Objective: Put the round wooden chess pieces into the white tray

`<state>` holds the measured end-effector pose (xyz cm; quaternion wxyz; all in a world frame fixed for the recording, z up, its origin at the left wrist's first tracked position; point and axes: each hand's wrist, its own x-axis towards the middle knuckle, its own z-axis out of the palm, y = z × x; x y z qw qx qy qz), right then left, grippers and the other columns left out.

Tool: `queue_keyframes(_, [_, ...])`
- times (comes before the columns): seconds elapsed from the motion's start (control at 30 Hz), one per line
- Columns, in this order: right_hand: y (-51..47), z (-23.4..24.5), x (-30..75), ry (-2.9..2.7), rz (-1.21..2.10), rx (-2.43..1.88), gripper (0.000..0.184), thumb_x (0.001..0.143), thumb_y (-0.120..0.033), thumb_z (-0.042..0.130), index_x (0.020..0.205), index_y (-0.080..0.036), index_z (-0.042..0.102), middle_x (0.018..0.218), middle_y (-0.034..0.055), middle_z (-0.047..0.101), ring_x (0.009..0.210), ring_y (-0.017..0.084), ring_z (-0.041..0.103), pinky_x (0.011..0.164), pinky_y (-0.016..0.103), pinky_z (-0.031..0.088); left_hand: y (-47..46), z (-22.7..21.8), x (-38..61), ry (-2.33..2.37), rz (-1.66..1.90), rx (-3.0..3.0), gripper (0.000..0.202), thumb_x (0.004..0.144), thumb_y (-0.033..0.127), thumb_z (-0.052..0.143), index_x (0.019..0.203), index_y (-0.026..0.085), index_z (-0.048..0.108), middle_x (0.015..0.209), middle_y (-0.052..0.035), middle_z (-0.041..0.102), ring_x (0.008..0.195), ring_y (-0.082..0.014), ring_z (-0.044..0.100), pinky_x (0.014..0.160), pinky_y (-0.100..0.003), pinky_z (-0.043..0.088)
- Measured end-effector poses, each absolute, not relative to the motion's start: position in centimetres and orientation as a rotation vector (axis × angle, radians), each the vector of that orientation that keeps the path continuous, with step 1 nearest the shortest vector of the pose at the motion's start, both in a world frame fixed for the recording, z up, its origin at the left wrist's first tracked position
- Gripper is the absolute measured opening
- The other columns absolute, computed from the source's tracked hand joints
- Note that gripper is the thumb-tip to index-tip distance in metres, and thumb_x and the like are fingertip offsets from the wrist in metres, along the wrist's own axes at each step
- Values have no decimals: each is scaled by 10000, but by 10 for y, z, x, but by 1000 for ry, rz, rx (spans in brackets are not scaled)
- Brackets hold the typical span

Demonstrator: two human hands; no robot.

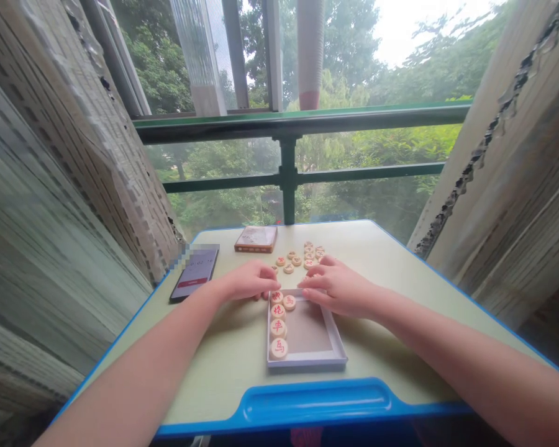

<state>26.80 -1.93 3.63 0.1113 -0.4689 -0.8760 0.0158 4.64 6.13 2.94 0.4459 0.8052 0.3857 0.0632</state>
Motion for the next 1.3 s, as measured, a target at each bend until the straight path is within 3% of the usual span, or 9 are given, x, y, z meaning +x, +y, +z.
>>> queue_keyframes(0.53, [-13, 25, 267, -2445, 9, -1313, 295, 887, -367, 458, 947, -218, 705, 1000, 90, 629, 928, 231, 501, 811, 408, 427, 64, 25, 44, 952, 153, 2028, 293, 708, 425, 556, 724, 135, 593, 623, -16, 585, 535, -127, 515, 519, -240, 404])
queue_keyframes(0.67, [-10, 21, 269, -2366, -17, -1176, 244, 866, -212, 465, 936, -195, 698, 1011, 101, 618, 923, 212, 534, 829, 400, 452, 65, 24, 43, 941, 151, 2043, 314, 700, 442, 559, 727, 133, 607, 641, -26, 601, 567, -141, 533, 528, -245, 416])
queue_keyframes(0.83, [-7, 20, 271, -2215, 1, -1034, 320, 788, -51, 439, 951, -188, 678, 1032, 105, 607, 915, 185, 587, 787, 343, 502, 65, 25, 43, 942, 141, 2054, 302, 699, 430, 560, 732, 135, 615, 624, -20, 600, 538, -132, 524, 522, -243, 406])
queue_keyframes(0.93, [-8, 21, 269, -2203, 43, -984, 298, 791, -56, 449, 937, -184, 674, 1008, 99, 614, 867, 168, 606, 749, 310, 516, 64, 25, 44, 949, 155, 2031, 301, 689, 428, 570, 730, 133, 617, 618, -20, 598, 539, -135, 523, 516, -245, 407])
queue_keyframes(1.3, [-16, 24, 259, -2343, 150, -956, 183, 829, -187, 540, 966, -188, 660, 996, 99, 633, 913, 182, 588, 826, 332, 475, 66, 25, 43, 922, 142, 2041, 320, 688, 443, 577, 759, 135, 628, 663, -32, 606, 573, -142, 533, 538, -246, 426])
